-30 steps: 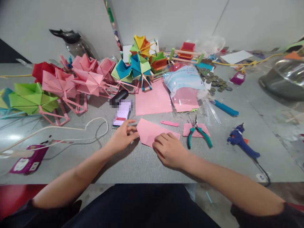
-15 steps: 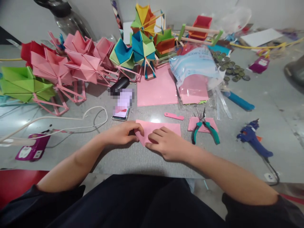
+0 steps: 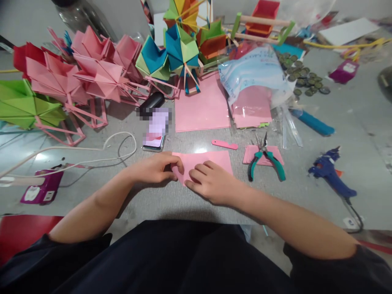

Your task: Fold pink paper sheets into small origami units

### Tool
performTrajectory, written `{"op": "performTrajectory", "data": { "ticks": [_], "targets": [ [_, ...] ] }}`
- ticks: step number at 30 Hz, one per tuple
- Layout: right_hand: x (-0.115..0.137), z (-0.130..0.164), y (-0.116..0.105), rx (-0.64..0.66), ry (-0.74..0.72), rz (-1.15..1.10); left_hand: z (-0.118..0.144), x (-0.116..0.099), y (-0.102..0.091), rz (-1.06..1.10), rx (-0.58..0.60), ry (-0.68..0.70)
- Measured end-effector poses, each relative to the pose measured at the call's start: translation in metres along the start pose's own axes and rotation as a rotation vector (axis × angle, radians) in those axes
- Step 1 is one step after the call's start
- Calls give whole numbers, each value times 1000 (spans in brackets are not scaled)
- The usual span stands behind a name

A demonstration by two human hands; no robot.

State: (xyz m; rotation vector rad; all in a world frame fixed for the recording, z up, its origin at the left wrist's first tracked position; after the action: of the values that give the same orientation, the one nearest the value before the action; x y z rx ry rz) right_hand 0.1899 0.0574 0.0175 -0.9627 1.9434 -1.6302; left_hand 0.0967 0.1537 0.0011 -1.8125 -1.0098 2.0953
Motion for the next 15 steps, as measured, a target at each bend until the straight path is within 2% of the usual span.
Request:
{"op": "performTrajectory", "data": {
  "ticks": [7,15],
  "targets": [
    [-1,6,-6,-1,-39,-124,-4,-17,11,22,-9,102],
    [-5,11,-2,56,-37,-169,-3,-14,6,100,-149,173]
  ]
}}
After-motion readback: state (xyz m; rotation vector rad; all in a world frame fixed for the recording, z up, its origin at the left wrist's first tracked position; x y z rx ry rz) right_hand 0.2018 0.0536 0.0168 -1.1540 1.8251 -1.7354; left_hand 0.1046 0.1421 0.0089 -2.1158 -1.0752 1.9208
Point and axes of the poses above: each hand's wrist, its own z-axis away from the middle knuckle, its own y-axis out of the palm, x = y × z, the point moved 10 cm from there along -z, towards the middle knuckle, and after that the axes turned 14 degrees about y, right-handed, at the moved point
